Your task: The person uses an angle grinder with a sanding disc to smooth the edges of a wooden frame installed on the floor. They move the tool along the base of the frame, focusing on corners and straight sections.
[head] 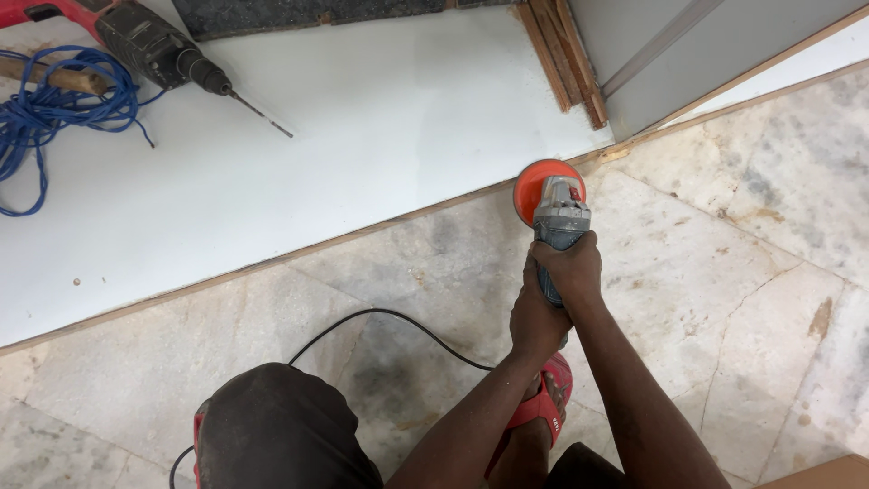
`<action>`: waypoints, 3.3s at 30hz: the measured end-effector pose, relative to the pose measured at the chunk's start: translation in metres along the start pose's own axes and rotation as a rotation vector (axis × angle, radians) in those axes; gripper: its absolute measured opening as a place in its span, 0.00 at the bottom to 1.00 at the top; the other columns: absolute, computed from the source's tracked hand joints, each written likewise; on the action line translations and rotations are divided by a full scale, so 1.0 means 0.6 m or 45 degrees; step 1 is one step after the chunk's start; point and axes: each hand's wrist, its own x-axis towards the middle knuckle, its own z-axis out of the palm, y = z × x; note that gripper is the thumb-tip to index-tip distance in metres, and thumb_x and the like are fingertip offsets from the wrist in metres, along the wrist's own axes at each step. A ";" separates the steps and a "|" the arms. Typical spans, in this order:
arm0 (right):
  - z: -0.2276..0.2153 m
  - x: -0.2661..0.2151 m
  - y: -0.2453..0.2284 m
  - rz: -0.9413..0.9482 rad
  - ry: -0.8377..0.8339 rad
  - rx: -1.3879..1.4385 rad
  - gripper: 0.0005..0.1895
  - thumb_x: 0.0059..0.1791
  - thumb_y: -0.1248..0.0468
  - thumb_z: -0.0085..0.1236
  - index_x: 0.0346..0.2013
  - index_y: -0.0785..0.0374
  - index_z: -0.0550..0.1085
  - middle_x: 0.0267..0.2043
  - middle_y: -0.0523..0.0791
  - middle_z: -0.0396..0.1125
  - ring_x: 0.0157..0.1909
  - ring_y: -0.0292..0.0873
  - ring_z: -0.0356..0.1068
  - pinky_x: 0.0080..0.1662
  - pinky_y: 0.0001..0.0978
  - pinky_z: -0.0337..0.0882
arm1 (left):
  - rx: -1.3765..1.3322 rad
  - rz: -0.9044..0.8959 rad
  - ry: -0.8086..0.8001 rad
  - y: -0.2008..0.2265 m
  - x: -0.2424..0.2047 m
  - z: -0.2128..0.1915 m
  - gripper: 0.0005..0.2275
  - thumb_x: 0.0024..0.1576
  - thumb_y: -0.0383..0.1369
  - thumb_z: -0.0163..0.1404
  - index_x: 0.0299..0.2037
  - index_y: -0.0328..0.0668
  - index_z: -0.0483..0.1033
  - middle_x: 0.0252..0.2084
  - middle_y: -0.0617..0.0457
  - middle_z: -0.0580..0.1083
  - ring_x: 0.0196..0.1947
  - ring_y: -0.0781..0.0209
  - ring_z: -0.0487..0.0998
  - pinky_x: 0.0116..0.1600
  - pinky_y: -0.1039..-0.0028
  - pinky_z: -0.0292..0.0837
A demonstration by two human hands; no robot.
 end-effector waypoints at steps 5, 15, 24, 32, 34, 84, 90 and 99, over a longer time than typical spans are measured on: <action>-0.023 0.020 0.005 0.014 0.019 0.037 0.36 0.38 0.53 0.69 0.46 0.80 0.65 0.41 0.61 0.73 0.40 0.53 0.78 0.41 0.40 0.76 | 0.010 0.033 -0.016 0.010 0.015 0.026 0.52 0.47 0.45 0.63 0.78 0.49 0.37 0.55 0.42 0.75 0.51 0.43 0.79 0.52 0.56 0.75; -0.069 0.048 -0.009 0.071 0.046 0.147 0.34 0.39 0.55 0.69 0.46 0.79 0.67 0.40 0.59 0.73 0.38 0.49 0.77 0.39 0.38 0.76 | 0.097 0.095 -0.087 0.043 0.047 0.057 0.54 0.49 0.47 0.61 0.78 0.45 0.32 0.56 0.43 0.74 0.51 0.48 0.80 0.51 0.58 0.76; -0.094 0.001 -0.018 0.148 0.182 0.339 0.21 0.39 0.58 0.67 0.37 0.74 0.77 0.33 0.53 0.75 0.32 0.45 0.75 0.37 0.36 0.73 | 0.230 0.125 -0.201 0.053 0.028 0.041 0.51 0.47 0.44 0.62 0.78 0.45 0.41 0.55 0.43 0.76 0.51 0.45 0.80 0.52 0.56 0.75; -0.004 -0.113 -0.046 0.229 0.247 0.478 0.27 0.40 0.50 0.69 0.40 0.71 0.78 0.36 0.50 0.75 0.35 0.42 0.73 0.40 0.36 0.72 | 0.284 0.116 -0.170 -0.003 -0.058 -0.077 0.48 0.47 0.43 0.62 0.76 0.45 0.45 0.56 0.42 0.75 0.52 0.43 0.79 0.53 0.56 0.75; 0.023 -0.156 -0.065 0.234 0.198 0.477 0.26 0.40 0.51 0.67 0.40 0.70 0.79 0.36 0.50 0.75 0.36 0.43 0.74 0.41 0.36 0.71 | 0.285 0.087 -0.155 -0.019 -0.091 -0.119 0.46 0.48 0.43 0.61 0.76 0.45 0.46 0.56 0.42 0.75 0.52 0.44 0.79 0.52 0.56 0.75; 0.617 -0.762 -0.539 -0.328 -1.226 0.636 0.14 0.42 0.67 0.66 0.39 0.70 0.76 0.33 0.46 0.71 0.30 0.38 0.70 0.34 0.30 0.70 | -0.319 -0.183 0.840 -0.326 -0.450 -0.897 0.56 0.39 0.41 0.65 0.77 0.50 0.39 0.55 0.38 0.76 0.54 0.41 0.79 0.58 0.61 0.74; 0.666 -0.800 -0.543 -0.365 -1.171 0.445 0.15 0.42 0.65 0.66 0.39 0.69 0.76 0.34 0.46 0.71 0.31 0.38 0.71 0.35 0.30 0.72 | -0.462 -0.059 0.804 -0.392 -0.457 -0.923 0.55 0.41 0.40 0.63 0.78 0.49 0.39 0.57 0.38 0.76 0.56 0.41 0.78 0.57 0.60 0.73; 0.800 -0.952 -0.570 -0.268 -0.930 0.330 0.14 0.42 0.63 0.67 0.35 0.72 0.77 0.30 0.46 0.71 0.27 0.38 0.69 0.31 0.31 0.69 | -0.442 0.010 0.587 -0.525 -0.525 -1.080 0.55 0.42 0.40 0.65 0.78 0.49 0.37 0.59 0.37 0.74 0.56 0.41 0.77 0.57 0.59 0.73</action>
